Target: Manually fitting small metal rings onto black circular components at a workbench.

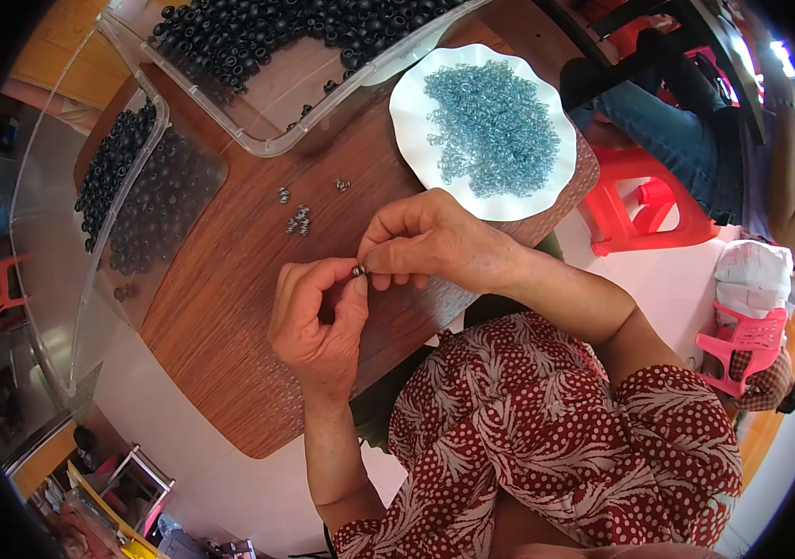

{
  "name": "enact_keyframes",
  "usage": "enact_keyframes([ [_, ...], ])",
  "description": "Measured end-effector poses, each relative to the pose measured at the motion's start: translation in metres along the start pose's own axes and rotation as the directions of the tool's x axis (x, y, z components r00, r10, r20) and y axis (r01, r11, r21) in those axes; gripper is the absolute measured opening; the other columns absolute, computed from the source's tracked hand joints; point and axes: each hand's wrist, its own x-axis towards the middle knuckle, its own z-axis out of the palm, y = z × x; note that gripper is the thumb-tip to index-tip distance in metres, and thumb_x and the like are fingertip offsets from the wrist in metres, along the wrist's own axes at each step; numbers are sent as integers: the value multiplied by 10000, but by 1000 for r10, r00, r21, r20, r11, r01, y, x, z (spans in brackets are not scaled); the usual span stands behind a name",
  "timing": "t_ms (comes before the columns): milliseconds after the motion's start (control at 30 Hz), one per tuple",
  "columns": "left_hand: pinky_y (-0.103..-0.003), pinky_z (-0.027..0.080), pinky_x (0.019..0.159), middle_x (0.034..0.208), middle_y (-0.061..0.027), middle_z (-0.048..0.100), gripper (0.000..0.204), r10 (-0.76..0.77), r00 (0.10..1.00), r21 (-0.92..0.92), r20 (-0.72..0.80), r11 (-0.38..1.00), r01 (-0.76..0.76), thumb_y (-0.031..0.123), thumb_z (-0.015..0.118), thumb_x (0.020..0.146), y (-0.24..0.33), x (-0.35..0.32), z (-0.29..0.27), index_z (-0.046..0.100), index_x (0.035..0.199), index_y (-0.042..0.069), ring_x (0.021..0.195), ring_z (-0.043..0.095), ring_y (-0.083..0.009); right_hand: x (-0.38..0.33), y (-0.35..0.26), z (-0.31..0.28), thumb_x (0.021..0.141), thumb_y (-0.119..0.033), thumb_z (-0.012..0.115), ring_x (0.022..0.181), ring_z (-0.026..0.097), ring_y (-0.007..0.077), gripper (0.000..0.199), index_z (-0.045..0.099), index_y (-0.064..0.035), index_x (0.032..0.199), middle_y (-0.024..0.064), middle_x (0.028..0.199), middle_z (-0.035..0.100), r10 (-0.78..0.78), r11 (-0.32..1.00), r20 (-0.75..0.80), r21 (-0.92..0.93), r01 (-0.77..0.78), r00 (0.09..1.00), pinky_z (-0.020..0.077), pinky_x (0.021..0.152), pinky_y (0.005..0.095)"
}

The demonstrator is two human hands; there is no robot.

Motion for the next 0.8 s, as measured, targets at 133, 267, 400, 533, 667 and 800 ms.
enact_keyframes([
  [133,-205,397,620,801,-19,559,120,-1,1000,-9,16,1000,2,-52,660,765,1,-1,-1,639,879,-21,715,496,-97,0,1,0,862,-183,604,709,573,61,201,639,3,929,25,788,636,-5,1000,21,22,5,1000,432,581,181],
  [267,-198,376,598,775,-19,559,101,-2,1000,-16,7,1000,3,-49,664,763,2,0,-1,637,857,-24,701,484,-93,-3,-1,2,862,-172,609,716,572,58,193,639,7,929,23,788,636,-39,999,15,-23,40,999,435,591,184],
  [400,-196,369,593,762,-17,558,91,-5,1000,-18,5,1000,5,-47,665,765,1,0,-2,639,848,-20,697,480,-91,-2,1,4,862,-142,602,724,562,56,175,632,21,921,22,780,629,-95,990,-15,-104,93,995,447,619,192],
  [533,-195,364,588,759,-18,555,90,-20,999,-86,27,996,23,-32,667,772,-4,-1,-3,636,856,-29,685,473,-89,-3,3,5,858,-114,600,725,554,56,160,623,35,911,25,779,624,-142,984,-44,-116,137,989,455,638,201],
  [667,-184,356,574,755,-33,556,119,-120,989,-276,88,951,140,9,678,787,-11,-3,-5,627,877,-50,655,475,-90,-4,2,7,846,-95,614,728,553,54,139,622,31,905,24,784,624,-180,974,-62,-153,169,982,459,640,206],
  [800,-182,353,551,756,-47,562,144,-147,983,-340,114,923,178,38,680,800,-13,-4,-8,625,891,-60,630,482,-94,-6,-1,8,824,-77,638,734,560,56,125,624,12,911,17,805,626,-253,944,-38,-231,238,967,465,637,208],
])
